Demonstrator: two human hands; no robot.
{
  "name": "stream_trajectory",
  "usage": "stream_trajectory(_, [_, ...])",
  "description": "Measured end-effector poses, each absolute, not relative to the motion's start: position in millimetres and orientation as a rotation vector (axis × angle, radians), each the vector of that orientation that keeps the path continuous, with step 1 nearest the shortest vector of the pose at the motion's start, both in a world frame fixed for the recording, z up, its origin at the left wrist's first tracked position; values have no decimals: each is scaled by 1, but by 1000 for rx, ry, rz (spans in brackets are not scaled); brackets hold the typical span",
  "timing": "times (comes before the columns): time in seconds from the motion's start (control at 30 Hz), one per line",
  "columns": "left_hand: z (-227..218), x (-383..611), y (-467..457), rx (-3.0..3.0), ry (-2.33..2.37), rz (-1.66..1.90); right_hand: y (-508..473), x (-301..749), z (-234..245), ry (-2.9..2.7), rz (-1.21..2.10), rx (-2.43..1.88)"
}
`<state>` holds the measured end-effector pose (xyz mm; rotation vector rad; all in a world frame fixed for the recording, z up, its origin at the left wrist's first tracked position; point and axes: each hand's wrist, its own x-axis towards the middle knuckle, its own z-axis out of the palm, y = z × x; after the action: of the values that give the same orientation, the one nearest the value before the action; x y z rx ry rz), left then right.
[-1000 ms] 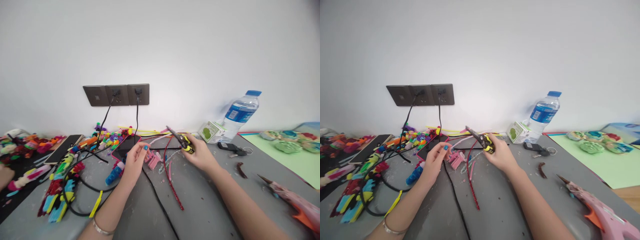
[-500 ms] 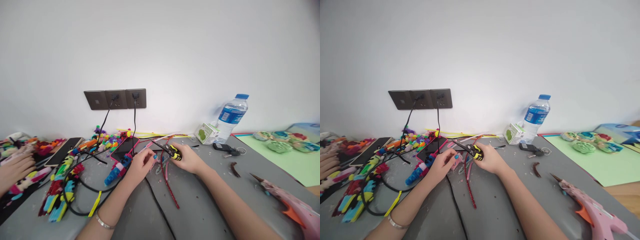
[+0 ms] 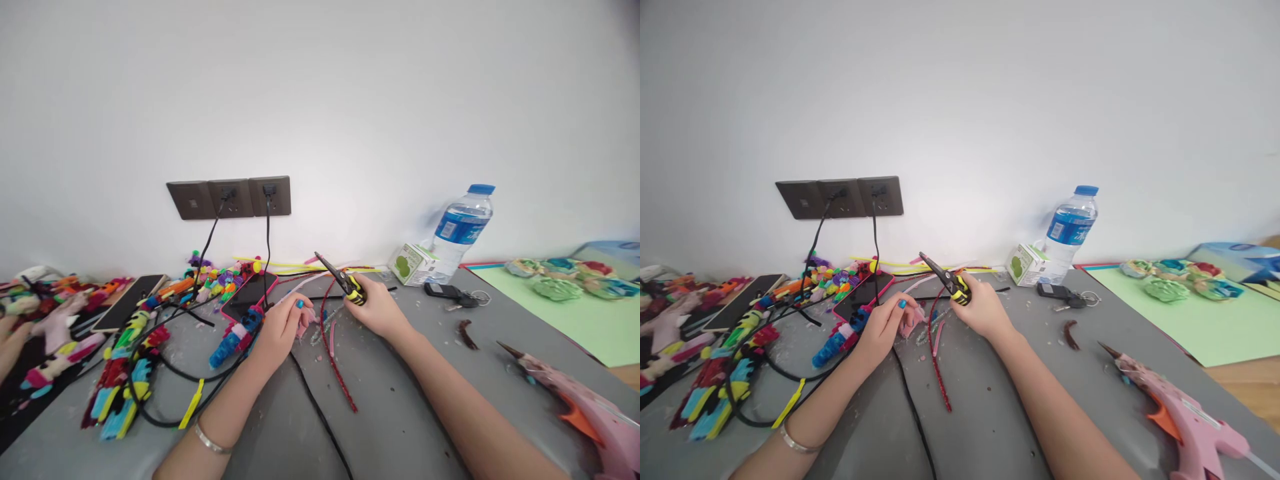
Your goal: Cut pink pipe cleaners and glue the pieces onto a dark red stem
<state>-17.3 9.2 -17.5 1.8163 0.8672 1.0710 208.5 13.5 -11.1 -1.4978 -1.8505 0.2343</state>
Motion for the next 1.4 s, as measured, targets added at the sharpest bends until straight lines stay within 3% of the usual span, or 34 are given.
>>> stream_trajectory(0.43, [-16, -15, 16, 1503, 866, 1459, 17, 209, -15, -1675, 244, -1635])
stream_trajectory(0.8, [5, -16, 13, 472, 492, 1159, 17, 207, -17, -1733, 228, -1654])
stream_trajectory(1.4, [12, -27, 9, 324, 235, 1073, 7, 199, -14, -1949, 269, -1433])
